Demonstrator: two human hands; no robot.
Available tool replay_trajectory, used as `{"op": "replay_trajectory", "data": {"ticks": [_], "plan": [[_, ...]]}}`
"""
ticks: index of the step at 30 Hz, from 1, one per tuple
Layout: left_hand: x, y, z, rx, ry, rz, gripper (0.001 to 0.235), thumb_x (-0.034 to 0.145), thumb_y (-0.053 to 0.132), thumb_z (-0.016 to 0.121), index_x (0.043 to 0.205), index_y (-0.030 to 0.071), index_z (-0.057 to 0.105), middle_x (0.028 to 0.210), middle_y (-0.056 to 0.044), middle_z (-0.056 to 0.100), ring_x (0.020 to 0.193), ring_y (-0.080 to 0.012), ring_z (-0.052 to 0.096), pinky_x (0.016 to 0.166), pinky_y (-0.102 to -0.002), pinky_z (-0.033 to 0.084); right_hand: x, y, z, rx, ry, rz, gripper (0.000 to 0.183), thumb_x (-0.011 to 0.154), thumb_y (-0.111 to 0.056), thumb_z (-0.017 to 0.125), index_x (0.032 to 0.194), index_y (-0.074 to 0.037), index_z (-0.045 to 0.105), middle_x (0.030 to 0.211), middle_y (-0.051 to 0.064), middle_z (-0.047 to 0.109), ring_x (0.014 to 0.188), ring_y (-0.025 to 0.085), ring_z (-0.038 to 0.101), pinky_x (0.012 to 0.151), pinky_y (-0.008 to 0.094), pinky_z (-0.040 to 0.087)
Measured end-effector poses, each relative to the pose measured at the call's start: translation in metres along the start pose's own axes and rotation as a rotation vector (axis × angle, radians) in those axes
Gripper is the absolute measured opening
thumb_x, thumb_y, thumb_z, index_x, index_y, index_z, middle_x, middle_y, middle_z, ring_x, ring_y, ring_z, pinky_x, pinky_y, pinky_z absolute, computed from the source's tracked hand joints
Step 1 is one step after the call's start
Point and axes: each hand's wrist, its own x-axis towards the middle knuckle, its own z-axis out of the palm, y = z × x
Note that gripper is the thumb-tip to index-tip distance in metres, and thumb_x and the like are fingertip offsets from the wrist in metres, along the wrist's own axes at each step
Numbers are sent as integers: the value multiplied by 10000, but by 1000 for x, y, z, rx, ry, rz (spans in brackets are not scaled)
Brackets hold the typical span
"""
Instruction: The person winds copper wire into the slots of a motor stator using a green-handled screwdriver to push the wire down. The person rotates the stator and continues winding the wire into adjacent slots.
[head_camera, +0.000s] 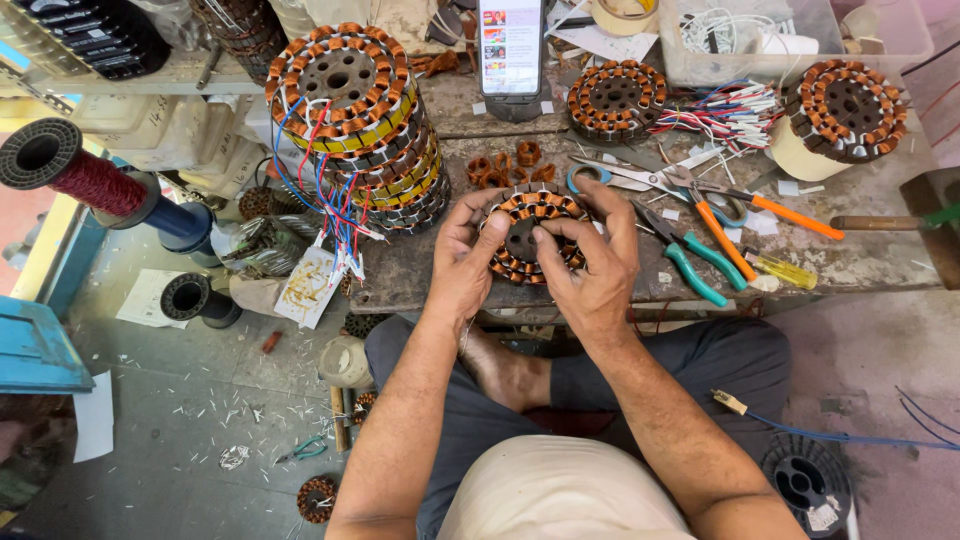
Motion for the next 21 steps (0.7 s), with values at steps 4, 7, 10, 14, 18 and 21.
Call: {"op": "replay_trajectory", "data": {"ticks": [4,7,10,14,18,21], "plan": [[1,-1,-1,9,-3,5,365,1006,189,723,1307,15,613,1234,-92,681,1137,-144,638,1002,-298,529,0,2,2,-5,-10,22,155,854,-53,839,953,-36,721,1400,154,581,1339,324,571,1102,439,513],[1,-2,-2,28,4,0,374,1006,206,727,1312,21,619,1231,-90,682,1135,-144,639,995,-298,532,-1,4,2,5,-22,37,138,857,-55,824,939,-37,715,1408,154,574,1344,320,563,1101,436,516],[2,-2,-2,36,16,-3,380,1000,207,736,1314,22,627,1234,-89,682,1133,-144,636,996,-297,530,-1,4,3,-4,-23,45,132,851,-56,822,931,-41,718,1404,152,574,1336,313,562,1092,433,516],[2,-2,-1,43,28,2,386,979,191,752,1305,20,637,1236,-92,687,1127,-146,641,993,-301,534,2,3,6,-31,-14,51,134,840,-54,827,921,-40,721,1389,147,583,1316,306,571,1075,430,522],[2,-2,0,51,32,16,391,974,172,762,1311,18,638,1240,-80,676,1135,-138,629,996,-298,529,3,2,5,16,0,60,131,847,-35,812,933,-24,714,1394,148,576,1308,302,590,1056,413,549],[2,-3,0,58,39,12,386,971,166,761,1306,18,638,1243,-80,679,1140,-138,630,1005,-299,528,4,0,5,62,1,63,130,861,-11,792,952,-10,699,1405,153,555,1333,312,591,1070,404,560]]}}
